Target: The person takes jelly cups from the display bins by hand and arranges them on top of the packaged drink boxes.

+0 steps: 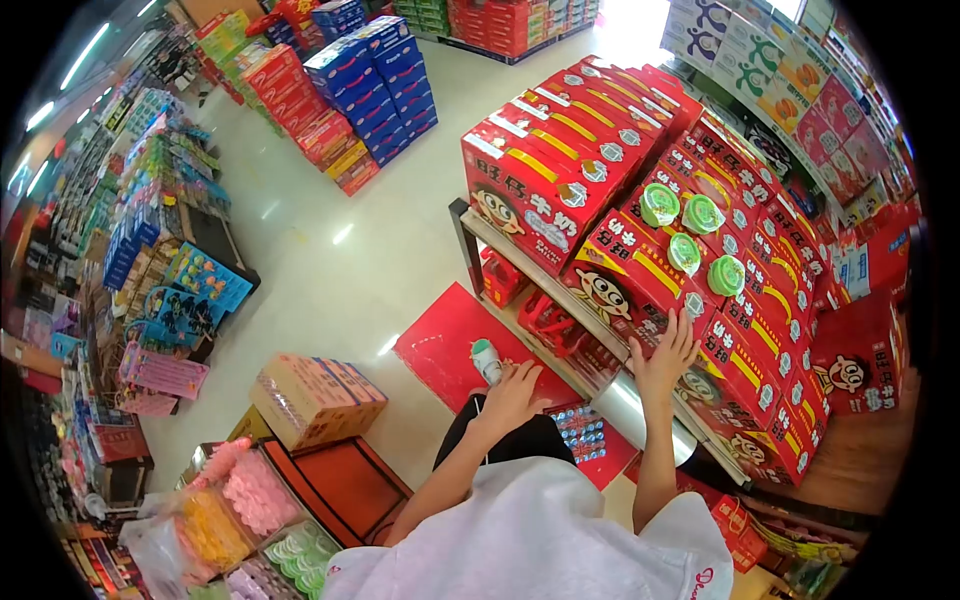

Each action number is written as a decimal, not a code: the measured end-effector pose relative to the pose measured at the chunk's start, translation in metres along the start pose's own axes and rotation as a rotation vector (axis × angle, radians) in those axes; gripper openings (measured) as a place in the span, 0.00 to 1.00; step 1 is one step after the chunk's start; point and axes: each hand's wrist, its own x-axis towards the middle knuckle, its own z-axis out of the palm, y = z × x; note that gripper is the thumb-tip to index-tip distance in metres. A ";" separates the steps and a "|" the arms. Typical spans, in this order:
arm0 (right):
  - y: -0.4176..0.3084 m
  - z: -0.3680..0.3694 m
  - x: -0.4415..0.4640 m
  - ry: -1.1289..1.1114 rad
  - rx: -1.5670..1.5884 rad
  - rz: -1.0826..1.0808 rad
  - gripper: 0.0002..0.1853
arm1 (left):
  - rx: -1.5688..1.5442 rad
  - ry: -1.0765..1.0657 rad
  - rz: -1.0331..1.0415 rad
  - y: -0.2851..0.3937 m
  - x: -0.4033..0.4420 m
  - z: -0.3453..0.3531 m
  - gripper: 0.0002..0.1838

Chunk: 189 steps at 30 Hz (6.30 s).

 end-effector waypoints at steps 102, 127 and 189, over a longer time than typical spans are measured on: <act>-0.419 0.038 -0.436 -1.481 1.243 -0.324 0.14 | -0.986 0.889 -0.578 -0.174 -0.501 -0.044 0.20; -0.343 -0.030 -0.333 -0.682 1.106 -0.466 0.39 | -0.835 0.607 -0.473 -0.102 -0.367 -0.073 0.22; -0.321 -0.070 -0.299 -0.648 1.260 -0.576 0.28 | -1.302 0.547 0.047 -0.068 -0.353 -0.078 0.45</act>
